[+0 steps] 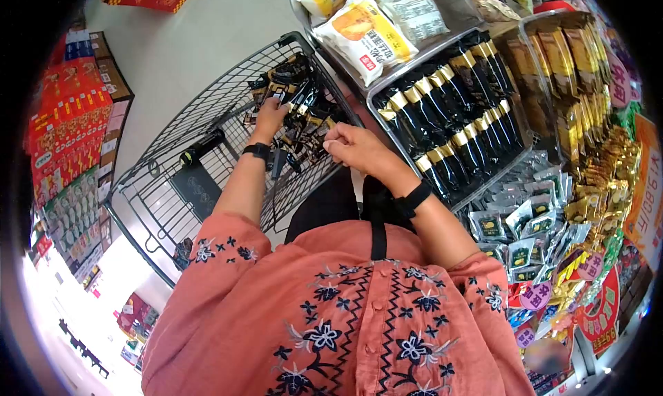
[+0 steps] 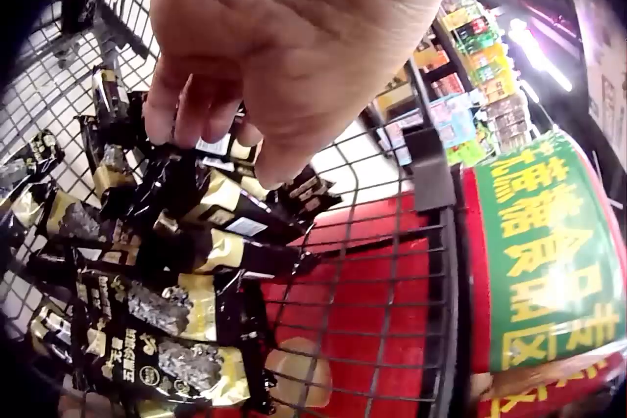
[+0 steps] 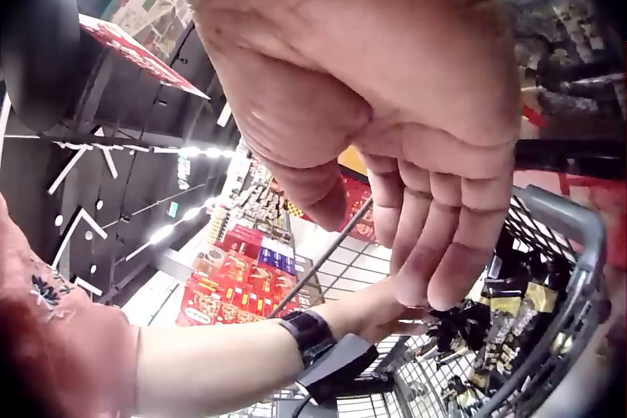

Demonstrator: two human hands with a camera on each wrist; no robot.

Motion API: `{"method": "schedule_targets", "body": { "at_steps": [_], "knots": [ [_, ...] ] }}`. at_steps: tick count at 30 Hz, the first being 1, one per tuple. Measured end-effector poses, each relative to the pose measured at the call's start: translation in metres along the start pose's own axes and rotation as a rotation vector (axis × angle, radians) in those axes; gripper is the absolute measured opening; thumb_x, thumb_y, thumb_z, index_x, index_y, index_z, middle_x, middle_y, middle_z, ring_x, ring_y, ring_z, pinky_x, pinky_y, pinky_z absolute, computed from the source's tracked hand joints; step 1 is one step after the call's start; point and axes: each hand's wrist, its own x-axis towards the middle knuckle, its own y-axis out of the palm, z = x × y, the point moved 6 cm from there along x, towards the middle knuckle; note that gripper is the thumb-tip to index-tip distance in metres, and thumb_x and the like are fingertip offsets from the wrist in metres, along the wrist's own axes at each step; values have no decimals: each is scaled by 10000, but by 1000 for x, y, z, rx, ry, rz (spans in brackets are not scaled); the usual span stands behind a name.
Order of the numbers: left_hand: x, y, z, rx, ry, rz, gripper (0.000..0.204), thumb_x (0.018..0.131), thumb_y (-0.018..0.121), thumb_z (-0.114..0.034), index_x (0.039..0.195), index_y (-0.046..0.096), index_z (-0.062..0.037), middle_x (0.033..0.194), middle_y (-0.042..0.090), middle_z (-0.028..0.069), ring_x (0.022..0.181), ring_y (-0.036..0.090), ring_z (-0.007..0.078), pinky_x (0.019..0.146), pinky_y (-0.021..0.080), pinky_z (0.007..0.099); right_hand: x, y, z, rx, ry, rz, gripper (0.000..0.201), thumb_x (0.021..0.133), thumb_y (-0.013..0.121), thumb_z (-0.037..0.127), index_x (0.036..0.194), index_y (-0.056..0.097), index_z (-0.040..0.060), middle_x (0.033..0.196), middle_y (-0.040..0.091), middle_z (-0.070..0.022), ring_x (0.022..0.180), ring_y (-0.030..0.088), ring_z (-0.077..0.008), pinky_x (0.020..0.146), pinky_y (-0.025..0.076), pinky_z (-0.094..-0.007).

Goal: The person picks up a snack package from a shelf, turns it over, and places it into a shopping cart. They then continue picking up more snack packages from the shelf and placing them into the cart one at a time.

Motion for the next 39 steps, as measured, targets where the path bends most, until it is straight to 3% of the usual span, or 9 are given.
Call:
{"method": "schedule_targets", "body": {
  "at_steps": [7,12,16,19,21,24,27,34,39],
  "knots": [
    [1,24,-11,265,-27,83,495,942,699,-252,1359,562,-23,1369,563,239,1195,596,409,966,541,498,14,-5,-18,19,8,-23,237,982,655,252,1102,640,48,886,651,-2,791,616,-94,683,509,-261],
    [1,16,-21,379,145,42,472,883,735,-239,1286,612,-26,1242,641,199,1145,619,395,895,539,511,16,-9,-17,17,15,-49,243,987,647,260,1107,642,49,888,649,1,796,618,-98,697,522,-271],
    [-21,-23,-31,157,82,31,451,895,693,-282,1229,634,15,1193,666,226,999,656,418,871,525,527,15,-10,-13,55,9,-26,244,989,643,258,1117,639,50,885,650,3,798,623,-101,695,522,-270],
    [-45,-46,-12,-306,-112,178,427,938,643,-276,1251,628,15,1020,691,121,865,682,219,738,579,384,6,-5,10,12,16,-36,243,988,643,247,1124,635,47,883,649,2,796,624,-100,694,518,-261],
    [-72,-60,-14,-691,-238,180,407,951,632,-261,1251,630,14,1035,675,70,858,658,139,705,586,315,2,-3,23,-2,-35,-51,236,987,644,234,1127,633,44,884,649,1,792,623,-99,693,515,-255],
    [-118,-92,-58,-989,-138,259,412,979,597,-258,1282,591,20,1107,691,80,919,694,193,806,584,346,-2,-1,42,-7,-189,-6,281,1009,588,195,1238,591,32,1051,670,-39,894,640,-97,766,532,-258],
    [-157,-116,-110,-1130,-7,297,399,993,572,-247,1295,565,14,1112,701,98,960,706,207,825,570,345,-18,4,76,-39,-375,-30,304,1008,589,180,1269,581,24,1083,673,-43,922,642,-97,791,531,-256],
    [-216,-146,-222,-1122,244,272,419,987,579,-255,1308,519,7,1151,677,110,981,688,202,838,557,366,-86,-5,130,196,-572,-119,368,980,638,138,1308,553,-4,1072,655,-40,941,629,-92,819,525,-256],
    [-234,-133,-286,-1119,366,312,375,995,587,-230,1294,520,-16,1152,677,98,1023,680,195,833,560,365,-136,-25,140,261,-745,-190,455,980,626,126,1397,482,15,1155,652,-63,986,624,-106,839,521,-265]
  ]
}}
